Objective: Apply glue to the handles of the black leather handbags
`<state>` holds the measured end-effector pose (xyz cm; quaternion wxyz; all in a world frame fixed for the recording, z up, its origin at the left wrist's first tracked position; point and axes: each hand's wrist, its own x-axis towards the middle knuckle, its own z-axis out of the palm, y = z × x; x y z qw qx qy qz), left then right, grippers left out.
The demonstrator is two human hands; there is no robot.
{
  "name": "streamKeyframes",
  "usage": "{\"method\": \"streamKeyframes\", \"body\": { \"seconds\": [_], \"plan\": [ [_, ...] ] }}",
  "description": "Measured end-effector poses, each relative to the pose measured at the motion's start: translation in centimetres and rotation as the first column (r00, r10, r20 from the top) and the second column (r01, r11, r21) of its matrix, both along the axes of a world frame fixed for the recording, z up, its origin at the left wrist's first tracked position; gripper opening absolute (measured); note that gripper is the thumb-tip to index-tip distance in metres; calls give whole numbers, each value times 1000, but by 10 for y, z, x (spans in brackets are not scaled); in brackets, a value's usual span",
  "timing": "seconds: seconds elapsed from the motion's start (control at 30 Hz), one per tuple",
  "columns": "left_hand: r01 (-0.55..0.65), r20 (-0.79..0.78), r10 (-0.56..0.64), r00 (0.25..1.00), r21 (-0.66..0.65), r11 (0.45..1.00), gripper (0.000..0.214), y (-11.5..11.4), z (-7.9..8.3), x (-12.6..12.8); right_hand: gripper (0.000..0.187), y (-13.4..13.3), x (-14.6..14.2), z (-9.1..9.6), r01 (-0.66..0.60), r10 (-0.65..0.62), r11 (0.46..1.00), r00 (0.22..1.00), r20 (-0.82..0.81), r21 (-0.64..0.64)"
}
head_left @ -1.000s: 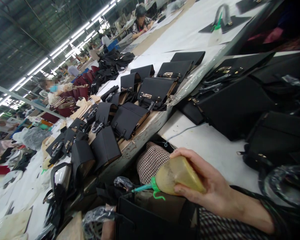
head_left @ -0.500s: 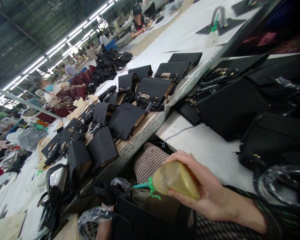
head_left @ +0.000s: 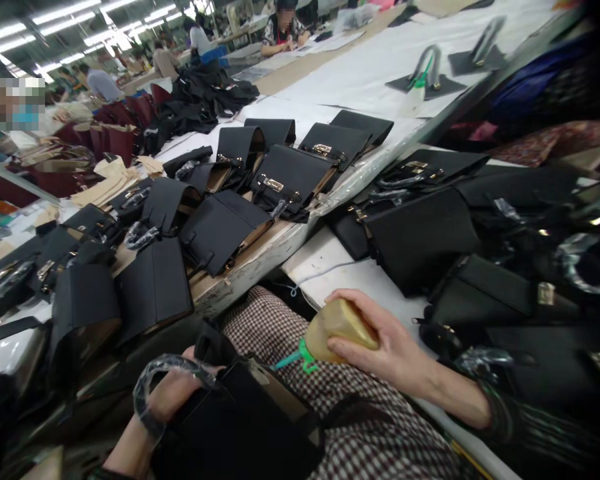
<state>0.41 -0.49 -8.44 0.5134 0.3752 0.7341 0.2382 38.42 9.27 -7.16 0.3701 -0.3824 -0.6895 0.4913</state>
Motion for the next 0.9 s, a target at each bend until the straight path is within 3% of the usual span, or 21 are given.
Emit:
{"method": "streamKeyframes", "body": {
  "seconds": [0.13,0.4,0.63,0.9],
  "plan": [
    [3,84,1,996,-46,999,24,9,-15,10,49,11,-4,-15,-68,65,997,996,67,39],
    [-36,143,48,989,-82,996,33,1,-31,4,58,25,-29,-32,-176,168,957,984,57,229],
    [-27,179,44,983,-95,995,28,5,-24,10,59,29,-38,-33,-199,180,940,979,91,279],
    [-45,192,65,979,-108,993,28,5,-15,21,56,26,-30,-28,-220,198,952,973,118,214]
  ]
}}
